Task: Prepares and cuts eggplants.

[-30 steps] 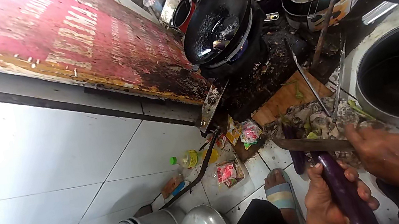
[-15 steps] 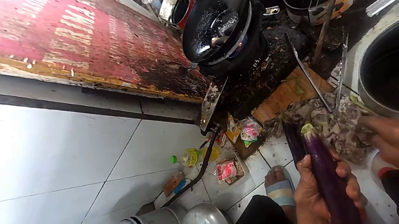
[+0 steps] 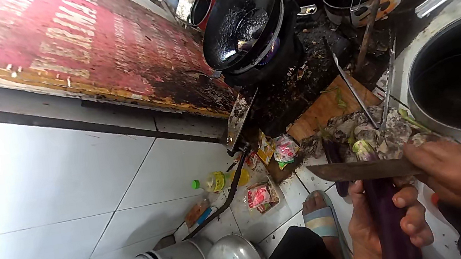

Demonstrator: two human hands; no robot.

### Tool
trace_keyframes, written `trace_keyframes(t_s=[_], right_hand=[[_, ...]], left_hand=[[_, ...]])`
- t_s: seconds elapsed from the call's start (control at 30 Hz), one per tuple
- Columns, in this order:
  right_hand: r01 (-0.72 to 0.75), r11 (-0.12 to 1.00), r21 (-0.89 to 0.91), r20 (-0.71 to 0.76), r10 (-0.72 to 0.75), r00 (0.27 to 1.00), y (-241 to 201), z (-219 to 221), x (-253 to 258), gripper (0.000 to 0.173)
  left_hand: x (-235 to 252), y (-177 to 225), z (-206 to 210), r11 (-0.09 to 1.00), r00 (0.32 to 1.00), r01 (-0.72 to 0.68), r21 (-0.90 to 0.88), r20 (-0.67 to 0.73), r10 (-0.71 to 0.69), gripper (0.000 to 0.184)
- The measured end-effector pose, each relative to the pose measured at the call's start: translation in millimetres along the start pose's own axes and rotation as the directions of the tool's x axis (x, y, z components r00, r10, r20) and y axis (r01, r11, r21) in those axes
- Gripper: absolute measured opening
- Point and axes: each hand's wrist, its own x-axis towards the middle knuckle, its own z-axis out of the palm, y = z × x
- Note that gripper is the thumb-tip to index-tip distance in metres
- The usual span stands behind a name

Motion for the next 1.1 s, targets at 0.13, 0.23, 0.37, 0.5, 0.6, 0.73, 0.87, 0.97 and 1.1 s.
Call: trace_keyframes(t_s=[0.13, 0.23, 0.37, 0.5, 0.6, 0.73, 0.87, 0.97, 1.1], right_hand=[[-0.093, 0.993, -0.066, 0.019, 0.094, 0.995, -1.7, 5.1, 0.8, 0.029], [-0.163, 0.981, -0.104, 0.035, 0.167, 0.985, 1.8, 5.7, 3.5, 0.027], [-0.322, 0.939, -0.117, 0.237, 0.341, 0.909, -1.3, 6.7, 9.3, 0.011], [-0.538, 0.828, -0.157, 0.453, 0.544, 0.706, -0.1, 3.8, 27.6, 0.011], [-0.522, 0.851, 0.049, 0.28, 0.49, 0.825, 4.9, 7.5, 14.0, 0.013], [-0.287, 0.951, 0.116, 0.096, 0.277, 0.956, 9.8, 9.2, -5.7, 0.036], [-0.13, 0.991, 0.013, 0.071, 0.129, 0.989, 3.3, 7.7, -6.9, 0.027], [-0.12, 0.989, -0.081, 0.061, 0.125, 0.99, 4.4, 12.1, -6.8, 0.02], [-0.132, 0.983, -0.127, 0.011, 0.134, 0.991, 6.4, 12.6, -6.6, 0.02]], left_hand=[[1.4, -2.2, 4.0, 0.999, 0.998, 0.033, -0.037, -0.054, -0.035, 0.036], [2.4, -5.3, 2.5, 0.997, 0.996, 0.064, -0.035, -0.052, -0.066, 0.034], [-3.7, -13.7, -0.9, 0.989, 0.993, 0.096, 0.117, -0.084, -0.086, 0.039], [6.2, -23.2, 10.0, 0.945, 0.966, 0.147, 0.291, -0.247, -0.074, 0.047], [7.6, 1.0, 24.3, 0.88, 0.841, 0.173, 0.443, -0.532, 0.102, 0.054], [8.1, 11.7, 37.0, 0.757, 0.62, 0.244, 0.606, -0.697, 0.359, 0.041], [16.5, 0.6, 35.5, 0.726, 0.58, 0.288, 0.625, -0.717, 0.387, 0.032], [18.5, -5.6, 37.7, 0.722, 0.582, 0.319, 0.614, -0.728, 0.362, 0.032], [19.4, -9.4, 40.8, 0.735, 0.629, 0.294, 0.611, -0.703, 0.332, 0.03]])
